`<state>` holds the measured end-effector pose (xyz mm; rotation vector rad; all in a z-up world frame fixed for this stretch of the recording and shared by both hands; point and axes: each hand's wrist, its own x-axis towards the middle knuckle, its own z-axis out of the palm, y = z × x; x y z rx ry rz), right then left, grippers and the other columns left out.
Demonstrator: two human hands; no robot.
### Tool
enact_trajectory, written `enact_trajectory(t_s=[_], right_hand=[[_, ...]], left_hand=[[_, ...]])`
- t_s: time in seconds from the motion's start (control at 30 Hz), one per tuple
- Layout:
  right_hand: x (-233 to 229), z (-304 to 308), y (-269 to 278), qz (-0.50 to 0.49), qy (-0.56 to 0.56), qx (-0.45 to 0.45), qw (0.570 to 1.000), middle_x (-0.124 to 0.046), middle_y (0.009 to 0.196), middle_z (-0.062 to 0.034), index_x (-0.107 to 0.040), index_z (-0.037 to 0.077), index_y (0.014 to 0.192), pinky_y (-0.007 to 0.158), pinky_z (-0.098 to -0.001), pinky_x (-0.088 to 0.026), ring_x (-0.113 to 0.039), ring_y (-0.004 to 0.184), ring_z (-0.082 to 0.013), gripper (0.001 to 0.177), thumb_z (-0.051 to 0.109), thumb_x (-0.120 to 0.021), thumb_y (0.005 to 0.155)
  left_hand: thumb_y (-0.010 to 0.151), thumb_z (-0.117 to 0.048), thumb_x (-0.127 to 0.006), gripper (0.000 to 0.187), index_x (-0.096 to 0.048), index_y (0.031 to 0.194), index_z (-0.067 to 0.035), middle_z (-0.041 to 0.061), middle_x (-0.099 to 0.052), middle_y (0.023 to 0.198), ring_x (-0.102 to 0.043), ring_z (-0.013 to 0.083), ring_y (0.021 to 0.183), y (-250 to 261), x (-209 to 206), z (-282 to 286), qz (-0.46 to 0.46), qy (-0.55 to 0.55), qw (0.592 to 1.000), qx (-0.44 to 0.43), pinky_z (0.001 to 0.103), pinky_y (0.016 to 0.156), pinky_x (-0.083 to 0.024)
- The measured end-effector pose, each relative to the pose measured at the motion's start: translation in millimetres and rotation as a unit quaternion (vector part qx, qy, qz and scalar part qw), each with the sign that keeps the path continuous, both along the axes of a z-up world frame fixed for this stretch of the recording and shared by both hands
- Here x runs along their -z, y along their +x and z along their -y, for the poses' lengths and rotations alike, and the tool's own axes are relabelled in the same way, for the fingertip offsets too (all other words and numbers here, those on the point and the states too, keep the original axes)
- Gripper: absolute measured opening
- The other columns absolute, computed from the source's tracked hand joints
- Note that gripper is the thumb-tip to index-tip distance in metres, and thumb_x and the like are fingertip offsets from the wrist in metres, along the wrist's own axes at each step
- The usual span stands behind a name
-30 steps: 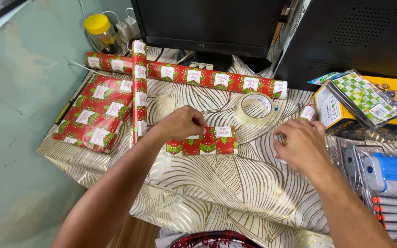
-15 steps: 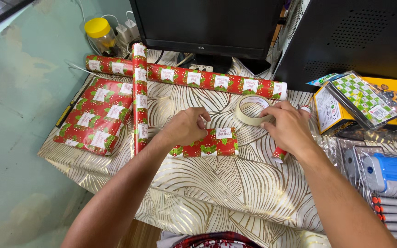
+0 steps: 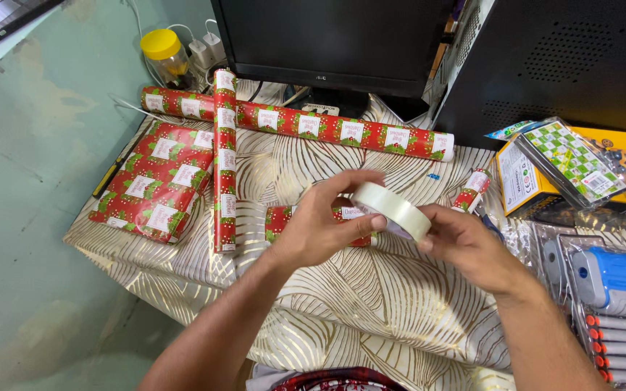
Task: The person cuts a sheet of red Christmas-themed wrapping paper with scissors, wraps a small rectangular box, and secures the paper with clear tape. The person folds the paper edges and tapes the seams to complete the wrapping.
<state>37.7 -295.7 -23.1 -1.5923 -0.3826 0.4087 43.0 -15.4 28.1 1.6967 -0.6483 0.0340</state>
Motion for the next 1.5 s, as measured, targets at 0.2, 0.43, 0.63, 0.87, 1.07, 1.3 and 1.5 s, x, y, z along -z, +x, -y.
enact_trajectory(t_s=[0.2,0.43,0.63,0.87,1.07,1.3,1.5], right_hand=[[10,-3,0,-0.102,0.167,0.072,0.978,-0.064,0.133,-0.0102,-0.051,0.003,0.147,0.101,-0.0407,-0.045,-0.059,0.12,-0.0214,0.05,0.022,-0.05,0.101],[0,-16,5,-0.125,0.232,0.095,0.96,-0.064,0.136,-0.0149,-0.052,-0.004,0.143,0.106,-0.0431,-0.046,-0.062,0.123,-0.0235,0.051,0.028,-0.038,0.106],[8,-25,-1,-0.189,0.249,0.086,0.946,-0.072,0.118,-0.0158,-0.059,-0.005,0.132,0.096,-0.0442,-0.052,-0.069,0.107,-0.0246,0.047,0.029,-0.037,0.109],[2,-35,-21,-0.151,0.276,0.038,0.948,-0.074,0.102,-0.0183,-0.066,-0.007,0.12,0.088,-0.0439,-0.053,-0.069,0.091,-0.0274,0.047,0.031,-0.04,0.109],[-15,-27,-27,-0.093,0.238,0.067,0.965,-0.07,0.088,-0.0166,-0.067,-0.007,0.11,0.08,-0.0422,-0.051,-0.065,0.082,-0.0277,0.041,0.027,-0.044,0.108],[-26,-24,-34,-0.1,0.281,0.079,0.951,-0.067,0.085,-0.0129,-0.066,-0.007,0.112,0.075,-0.0379,-0.05,-0.062,0.079,-0.0237,0.036,0.023,-0.048,0.108],[-25,-25,-40,-0.091,0.277,0.153,0.944,-0.065,0.089,-0.0064,-0.066,-0.006,0.115,0.067,-0.0305,-0.047,-0.058,0.076,-0.0142,0.023,0.015,-0.06,0.106]], left_hand=[[0.085,-0.018,-0.079,0.047,-0.059,0.123,0.003,0.011,-0.074,0.103,-0.072,0.0198,0.094,-10,7,5,-0.214,-0.038,0.976,-0.03,0.038,0.083,-0.064],[0.083,-0.006,-0.081,0.065,-0.052,0.14,0.005,0.014,-0.072,0.115,-0.07,0.0217,0.107,-23,10,6,-0.212,-0.205,0.952,0.079,0.038,0.098,-0.059],[0.08,-0.003,-0.082,0.079,-0.04,0.146,0.005,0.016,-0.07,0.121,-0.07,0.0235,0.112,-37,9,14,-0.257,-0.272,0.925,0.066,0.043,0.098,-0.061],[0.086,-0.005,-0.081,0.085,-0.032,0.154,0.006,0.021,-0.068,0.12,-0.069,0.0279,0.108,-52,13,17,-0.212,-0.313,0.922,0.086,0.042,0.097,-0.06],[0.084,-0.01,-0.079,0.103,-0.013,0.162,-0.005,0.016,-0.064,0.121,-0.065,0.0189,0.107,-49,18,20,-0.213,-0.215,0.953,-0.019,0.034,0.091,-0.058],[0.089,-0.028,-0.075,0.093,-0.024,0.164,-0.005,0.013,-0.064,0.12,-0.065,0.0176,0.098,-55,13,23,-0.197,-0.098,0.974,-0.054,0.033,0.084,-0.058],[0.089,-0.021,-0.078,0.06,-0.054,0.14,0.001,0.017,-0.058,0.122,-0.062,0.0237,0.1,-73,8,28,0.14,0.031,0.968,-0.206,0.036,0.088,-0.054]])
